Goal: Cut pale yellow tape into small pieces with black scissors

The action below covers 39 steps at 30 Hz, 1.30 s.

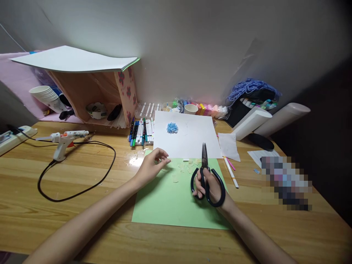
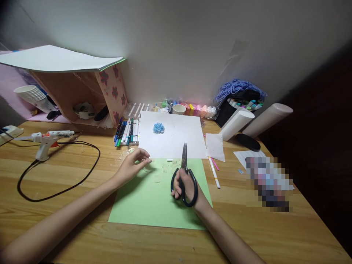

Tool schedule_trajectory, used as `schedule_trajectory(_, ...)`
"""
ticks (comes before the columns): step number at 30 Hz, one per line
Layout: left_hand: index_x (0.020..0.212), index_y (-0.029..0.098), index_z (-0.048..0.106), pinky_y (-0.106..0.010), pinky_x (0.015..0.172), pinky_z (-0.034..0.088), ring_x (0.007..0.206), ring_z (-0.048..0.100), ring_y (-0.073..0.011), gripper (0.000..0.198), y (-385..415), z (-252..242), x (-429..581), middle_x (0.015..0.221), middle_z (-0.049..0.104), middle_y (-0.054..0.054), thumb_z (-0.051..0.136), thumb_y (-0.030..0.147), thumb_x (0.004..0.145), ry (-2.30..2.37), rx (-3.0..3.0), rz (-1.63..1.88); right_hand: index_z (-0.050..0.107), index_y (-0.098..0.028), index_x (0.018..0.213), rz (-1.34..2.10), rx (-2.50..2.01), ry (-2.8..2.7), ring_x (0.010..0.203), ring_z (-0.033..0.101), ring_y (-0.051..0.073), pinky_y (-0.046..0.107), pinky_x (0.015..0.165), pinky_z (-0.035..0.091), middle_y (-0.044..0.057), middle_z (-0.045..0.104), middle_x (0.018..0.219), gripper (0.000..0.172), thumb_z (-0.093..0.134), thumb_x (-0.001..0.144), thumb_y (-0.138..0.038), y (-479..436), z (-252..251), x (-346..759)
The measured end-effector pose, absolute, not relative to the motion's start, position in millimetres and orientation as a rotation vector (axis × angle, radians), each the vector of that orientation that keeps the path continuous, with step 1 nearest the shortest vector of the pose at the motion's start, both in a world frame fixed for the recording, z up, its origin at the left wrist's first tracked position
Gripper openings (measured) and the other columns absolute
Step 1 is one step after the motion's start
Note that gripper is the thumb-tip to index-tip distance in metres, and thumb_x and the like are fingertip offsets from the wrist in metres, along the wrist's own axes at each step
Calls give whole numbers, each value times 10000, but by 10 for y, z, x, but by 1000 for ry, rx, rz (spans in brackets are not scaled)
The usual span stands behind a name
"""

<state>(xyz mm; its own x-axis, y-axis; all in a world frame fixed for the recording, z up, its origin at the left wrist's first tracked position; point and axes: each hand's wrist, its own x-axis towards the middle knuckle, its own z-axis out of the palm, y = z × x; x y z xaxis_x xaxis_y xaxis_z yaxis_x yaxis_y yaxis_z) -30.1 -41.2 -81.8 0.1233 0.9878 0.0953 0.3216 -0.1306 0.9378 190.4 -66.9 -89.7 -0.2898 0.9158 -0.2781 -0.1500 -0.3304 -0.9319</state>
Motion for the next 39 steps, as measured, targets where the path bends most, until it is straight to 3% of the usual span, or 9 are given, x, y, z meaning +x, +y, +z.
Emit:
schedule_trajectory(2, 869, 173, 535, -259, 700, 437, 783, 559, -135, 211, -456, -794, -211, 821, 575, -12, 642, 320, 763, 1242, 1422, 1122, 442, -193, 632, 1500, -1220, -1198, 379, 525, 109, 265, 491, 499, -44, 527, 448, 444, 680, 665, -565, -645, -839, 1791)
schedule_trajectory(4, 851, 169, 530, -248, 701, 447, 762, 560, -123, 234, -506, -771, -138, 795, 568, -3, 681, 297, 726, 1191, 1324, 1155, 460, -185, 667, 1317, -1309, -1254, 427, 560, 117, 252, 453, 464, 32, 658, 647, 415, 741, 629, -489, -613, -774, 1676)
schedule_trajectory(6, 835, 164, 528, -240, 696, 452, 737, 562, -113, 248, -548, -759, -95, 761, 564, 6, 706, 268, 698, 1159, 1264, 1165, 475, -181, 697, 1253, -1346, -1281, 428, 551, 107, 250, 436, 441, 74, 697, 781, 395, 752, 625, -453, -585, -728, 1575)
schedule_trajectory(12, 821, 157, 524, -233, 697, 469, 716, 591, -106, 283, -573, -781, -117, 732, 602, 6, 737, 230, 648, 1117, 1104, 1181, 555, -158, 675, 1258, -1415, -1360, 438, 562, 150, 265, 442, 436, -1, 576, 509, 322, 715, 662, -437, -578, -752, 1445)
schedule_trajectory(18, 806, 148, 546, -236, 701, 473, 706, 606, -112, 300, -581, -755, -133, 704, 624, -1, 760, 227, 611, 1162, 980, 1184, 513, -176, 698, 1232, -1410, -1373, 441, 546, 135, 257, 453, 428, 1, 593, 564, 383, 717, 645, -496, -592, -745, 1462)
schedule_trajectory(21, 807, 148, 544, -229, 684, 471, 695, 605, -105, 321, -557, -716, -124, 718, 627, -1, 770, 249, 603, 1179, 876, 1255, 485, -184, 741, 1516, -1238, -1232, 430, 540, 121, 254, 454, 442, 14, 613, 620, 489, 563, 704, -665, -631, -739, 1445)
schedule_trajectory(26, 815, 139, 538, -251, 717, 491, 688, 605, -99, 345, -450, -592, -79, 726, 615, 6, 774, 270, 600, 1166, 709, 1447, 518, -171, 832, 1974, -943, -1107, 530, 611, 159, 316, 549, 491, 56, 625, 749, 730, 383, 617, -855, -791, -799, 1392)
schedule_trajectory(32, 830, 137, 557, -251, 745, 498, 736, 602, -101, 306, -396, -499, 58, 758, 597, 9, 749, 269, 632, 1201, 785, 1544, 483, -169, 845, 1912, -979, -1263, 482, 529, 134, 306, 555, 467, -21, 511, 552, 753, 267, 651, -864, -907, -831, 1363)
schedule_trajectory(39, 843, 135, 543, -261, 755, 484, 733, 604, -110, 333, -386, -575, 121, 737, 600, 8, 748, 283, 627, 1215, 733, 1438, 433, -192, 798, 1874, -1052, -1266, 406, 425, 86, 239, 470, 441, -73, 426, 488, 682, 298, 664, -847, -905, -842, 1353)
